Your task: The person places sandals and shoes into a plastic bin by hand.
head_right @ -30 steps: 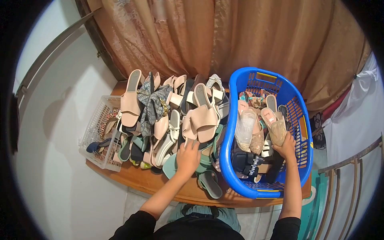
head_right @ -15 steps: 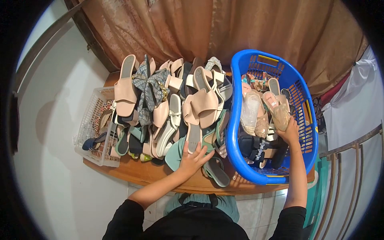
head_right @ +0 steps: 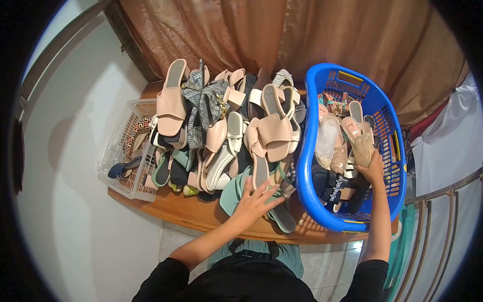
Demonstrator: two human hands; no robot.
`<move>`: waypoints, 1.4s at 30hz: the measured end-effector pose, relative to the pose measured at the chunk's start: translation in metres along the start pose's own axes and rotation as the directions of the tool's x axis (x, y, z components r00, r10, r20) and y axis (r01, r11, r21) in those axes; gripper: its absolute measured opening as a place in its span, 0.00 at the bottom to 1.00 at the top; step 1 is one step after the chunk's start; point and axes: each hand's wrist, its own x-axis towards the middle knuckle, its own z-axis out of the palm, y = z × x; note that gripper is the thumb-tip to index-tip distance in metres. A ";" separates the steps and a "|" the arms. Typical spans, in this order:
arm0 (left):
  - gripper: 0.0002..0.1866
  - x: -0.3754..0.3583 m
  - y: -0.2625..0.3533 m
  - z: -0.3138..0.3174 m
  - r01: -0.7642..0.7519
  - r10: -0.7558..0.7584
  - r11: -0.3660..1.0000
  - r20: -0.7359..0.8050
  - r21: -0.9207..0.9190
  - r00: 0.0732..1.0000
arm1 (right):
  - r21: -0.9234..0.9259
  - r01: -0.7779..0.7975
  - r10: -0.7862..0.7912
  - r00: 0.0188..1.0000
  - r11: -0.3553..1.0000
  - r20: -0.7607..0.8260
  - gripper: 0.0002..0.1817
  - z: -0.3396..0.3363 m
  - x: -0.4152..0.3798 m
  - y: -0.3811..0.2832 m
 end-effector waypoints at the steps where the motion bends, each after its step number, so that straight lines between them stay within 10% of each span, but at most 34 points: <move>1: 0.27 -0.001 0.001 -0.008 0.010 -0.010 1.000 -0.003 0.007 1.000 | -0.007 -0.004 0.004 1.000 1.000 -0.005 0.54 0.000 0.000 0.000; 5: 0.36 -0.016 -0.005 -0.043 0.187 -0.186 0.981 -0.037 0.056 0.982 | 0.015 0.047 -0.047 0.999 0.999 -0.016 0.55 0.002 0.003 0.004; 7: 0.37 -0.030 -0.009 -0.050 0.628 -0.602 0.778 -0.283 0.004 0.747 | 0.008 0.034 -0.034 0.999 0.999 0.007 0.55 0.002 0.005 0.005; 10: 0.38 -0.055 -0.034 -0.043 0.761 -0.761 0.634 -0.290 -0.138 0.581 | 0.013 -0.013 0.013 1.000 1.000 0.009 0.54 0.000 0.003 0.001; 13: 0.37 -0.076 -0.071 -0.004 0.656 -0.766 0.643 -0.314 -0.395 0.562 | 0.010 0.046 -0.046 0.999 0.999 -0.005 0.55 0.004 0.006 0.007; 33: 0.23 -0.056 -0.040 -0.017 0.561 -0.697 0.634 -0.079 -0.531 0.713 | 0.003 0.051 -0.051 0.999 0.999 -0.019 0.54 0.005 0.005 0.005; 39: 0.28 -0.058 -0.127 -0.065 0.589 -0.703 0.674 -0.632 -0.446 0.325 | 0.014 0.055 -0.055 0.998 0.998 -0.029 0.56 0.008 0.007 0.010; 42: 0.32 -0.042 -0.180 -0.098 0.589 -0.637 0.714 -0.699 -0.378 0.324 | 0.005 0.052 -0.052 0.998 0.999 -0.028 0.56 0.006 0.006 0.009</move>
